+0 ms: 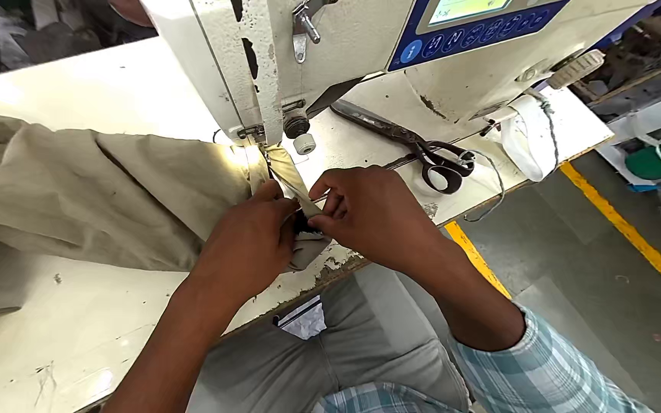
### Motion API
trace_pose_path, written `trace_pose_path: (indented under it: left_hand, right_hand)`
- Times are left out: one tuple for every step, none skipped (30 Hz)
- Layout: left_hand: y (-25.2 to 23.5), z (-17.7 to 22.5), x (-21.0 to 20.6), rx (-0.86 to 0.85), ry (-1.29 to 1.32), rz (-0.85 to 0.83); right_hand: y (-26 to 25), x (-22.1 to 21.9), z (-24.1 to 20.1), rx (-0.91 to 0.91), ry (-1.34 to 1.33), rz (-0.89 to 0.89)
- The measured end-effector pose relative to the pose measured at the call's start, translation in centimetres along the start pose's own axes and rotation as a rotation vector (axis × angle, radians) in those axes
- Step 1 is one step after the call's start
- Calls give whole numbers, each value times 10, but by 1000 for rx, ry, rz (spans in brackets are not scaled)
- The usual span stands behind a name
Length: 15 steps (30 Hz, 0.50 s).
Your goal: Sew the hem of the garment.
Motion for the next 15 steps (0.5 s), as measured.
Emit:
trace_pose_path:
  left_hand:
    - [0, 0, 0, -3, 0, -1]
    - [0, 0, -1, -7, 1, 2]
    - [1, 0, -1, -12, -2, 8]
    - [1, 0, -2, -14, -7, 13]
    - [0, 1, -2, -14, -9, 14]
    - [0, 1, -2, -12, -11, 10]
    - [0, 2, -2, -12, -15, 9]
    - [1, 2, -2, -14, -14, 12]
    - [2, 2, -3, -19, -12, 24]
    - [3, 3, -4, -27, -8, 40]
    - [4, 3, -5, -37, -7, 60]
    - [6, 3, -6, -48, -6, 82]
    - [8, 3, -7, -54, -13, 102]
    - [9, 2, -9, -61, -19, 118]
    - [10, 2, -10, -63, -24, 123]
  right_hand:
    - [0, 0, -1, -7, 12, 8]
    - [1, -1, -1, -13, 17, 15]
    - [0, -3, -2, -23, 22, 19]
    - [-1, -3, -2, -36, 33, 19]
    - [-2, -3, -4, -49, 44, 20]
    - [-2, -3, -6, -52, 56, 33]
    - [-1, -4, -9, -45, 73, 55]
    - [1, -6, -13, -28, 91, 80]
    - [4, -8, -17, 3, 112, 112]
    - [7, -12, -21, 46, 138, 145]
    - [10, -14, -24, 92, 161, 173]
    - [12, -16, -25, 132, 160, 176]
    - [14, -16, -24, 164, 138, 162]
    - [14, -15, -21, 196, 109, 145]
    - [13, -13, -17, 223, 71, 109]
Point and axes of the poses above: each hand's wrist, its own y-axis away from the middle knuckle, its own x-axis out of the back of the hand, z = x × y, the point moved 1 cm from there along -y, towards the middle knuckle, and after that the axes turned 2 degrees about z, right-handed, at the moved point
